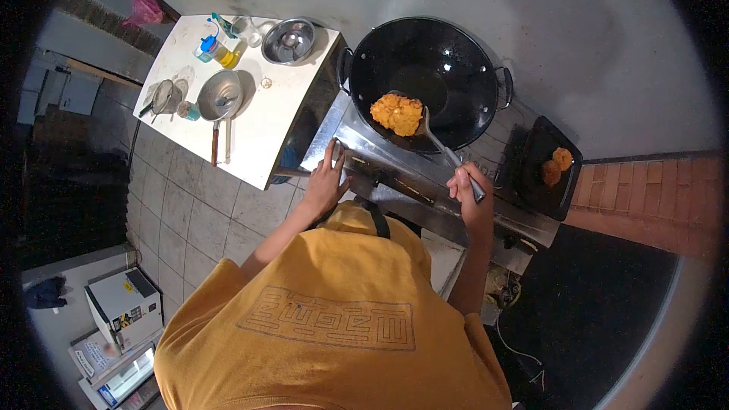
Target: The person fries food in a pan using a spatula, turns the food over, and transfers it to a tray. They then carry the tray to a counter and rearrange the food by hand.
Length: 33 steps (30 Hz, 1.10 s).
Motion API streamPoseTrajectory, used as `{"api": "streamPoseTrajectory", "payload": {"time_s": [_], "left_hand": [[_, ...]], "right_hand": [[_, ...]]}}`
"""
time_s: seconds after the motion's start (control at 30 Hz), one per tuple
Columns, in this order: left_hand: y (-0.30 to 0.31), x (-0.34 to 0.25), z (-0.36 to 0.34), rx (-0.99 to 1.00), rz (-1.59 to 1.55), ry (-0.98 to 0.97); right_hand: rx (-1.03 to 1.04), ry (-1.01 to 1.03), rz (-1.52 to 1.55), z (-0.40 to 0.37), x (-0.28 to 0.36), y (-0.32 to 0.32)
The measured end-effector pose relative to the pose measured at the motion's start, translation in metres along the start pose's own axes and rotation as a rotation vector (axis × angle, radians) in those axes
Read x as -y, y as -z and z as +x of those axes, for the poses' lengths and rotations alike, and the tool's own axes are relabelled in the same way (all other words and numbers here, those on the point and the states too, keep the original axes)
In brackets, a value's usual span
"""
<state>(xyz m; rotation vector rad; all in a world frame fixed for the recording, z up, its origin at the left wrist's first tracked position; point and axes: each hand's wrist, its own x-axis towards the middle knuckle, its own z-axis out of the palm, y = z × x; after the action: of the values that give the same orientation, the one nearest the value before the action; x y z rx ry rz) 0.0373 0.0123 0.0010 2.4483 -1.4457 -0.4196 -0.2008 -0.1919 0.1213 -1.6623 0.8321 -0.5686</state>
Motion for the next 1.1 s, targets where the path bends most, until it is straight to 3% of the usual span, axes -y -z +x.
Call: {"api": "streamPoseTrajectory", "payload": {"time_s": [1.1], "left_hand": [[0.003, 0.000, -0.001, 0.006, -0.039, 0.002]], "right_hand": [[-0.016, 0.029, 0.014, -0.008, 0.012, -0.004]]}}
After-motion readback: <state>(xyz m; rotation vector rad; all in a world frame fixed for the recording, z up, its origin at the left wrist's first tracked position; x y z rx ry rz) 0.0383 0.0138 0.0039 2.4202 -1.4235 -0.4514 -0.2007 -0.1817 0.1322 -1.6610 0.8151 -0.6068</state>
